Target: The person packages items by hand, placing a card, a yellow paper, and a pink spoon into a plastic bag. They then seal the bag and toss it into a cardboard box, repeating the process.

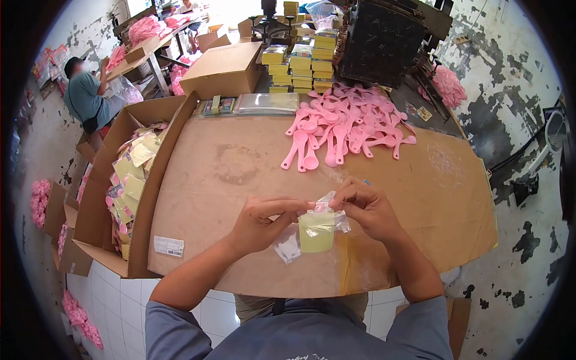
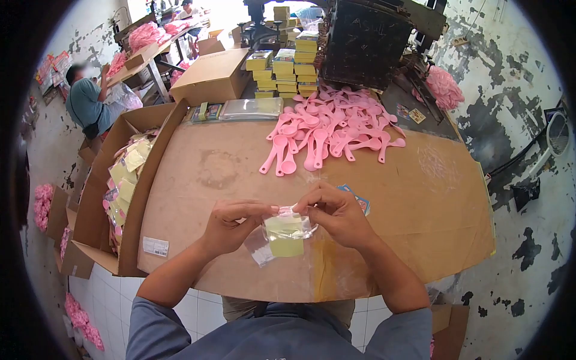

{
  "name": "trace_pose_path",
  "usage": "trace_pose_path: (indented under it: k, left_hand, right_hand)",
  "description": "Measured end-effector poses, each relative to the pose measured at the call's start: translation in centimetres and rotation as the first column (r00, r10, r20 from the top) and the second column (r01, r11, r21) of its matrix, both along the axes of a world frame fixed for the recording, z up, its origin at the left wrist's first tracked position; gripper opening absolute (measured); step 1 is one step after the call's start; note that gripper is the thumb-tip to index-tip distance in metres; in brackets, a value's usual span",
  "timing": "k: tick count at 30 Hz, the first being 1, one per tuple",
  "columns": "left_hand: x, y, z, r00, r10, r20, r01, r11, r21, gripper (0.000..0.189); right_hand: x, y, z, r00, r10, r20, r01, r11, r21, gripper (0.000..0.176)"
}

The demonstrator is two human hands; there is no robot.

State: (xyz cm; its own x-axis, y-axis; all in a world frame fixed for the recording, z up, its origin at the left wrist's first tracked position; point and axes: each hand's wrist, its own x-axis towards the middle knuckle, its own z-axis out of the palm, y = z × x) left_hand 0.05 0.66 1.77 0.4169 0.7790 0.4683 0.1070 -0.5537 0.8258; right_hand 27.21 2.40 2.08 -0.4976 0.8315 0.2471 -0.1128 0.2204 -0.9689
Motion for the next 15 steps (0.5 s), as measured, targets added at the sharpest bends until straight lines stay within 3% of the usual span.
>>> trace_pose_path:
  k: [5,8,11,14,15]
  left_hand:
    - [-0.2,0.1,0.2,1.000,-0.004,-0.024,0.005,1.000,0.022,0.026]
    - [0.0,0.2,-0.5,0.996,-0.017,0.083,0.021,0.998,-0.051,0.023]
    - [0.3,0.0,-1.1,0.988,0.014,0.152,0.027,0.963,-0.267,0.021]
    - [0.8,-0.4,-0.5,0.992,0.058,0.115,-0.003,0.900,-0.435,0.022]
    - [0.7,-0.4,-0.4,0.994,0.046,0.104,0.008,0.881,-0.473,0.023]
  right_hand:
    - [0.1,0.2,0.6,0.998,0.028,0.053,-0.027,0.999,-0.028,0.019]
    - [0.2,0.3,0.9,0.998,0.049,0.047,-0.046,0.998,-0.045,0.018]
    - [0.1,0.2,1.0,0.996,0.023,0.088,-0.017,0.998,-0.065,0.016]
    - [-0.1,0.0,1.2,0.972,-0.027,0.233,0.025,1.000,0.012,0.015]
    - [-0.2,0.0,1.1,0.978,-0.022,0.208,0.024,1.000,-0.010,0.015]
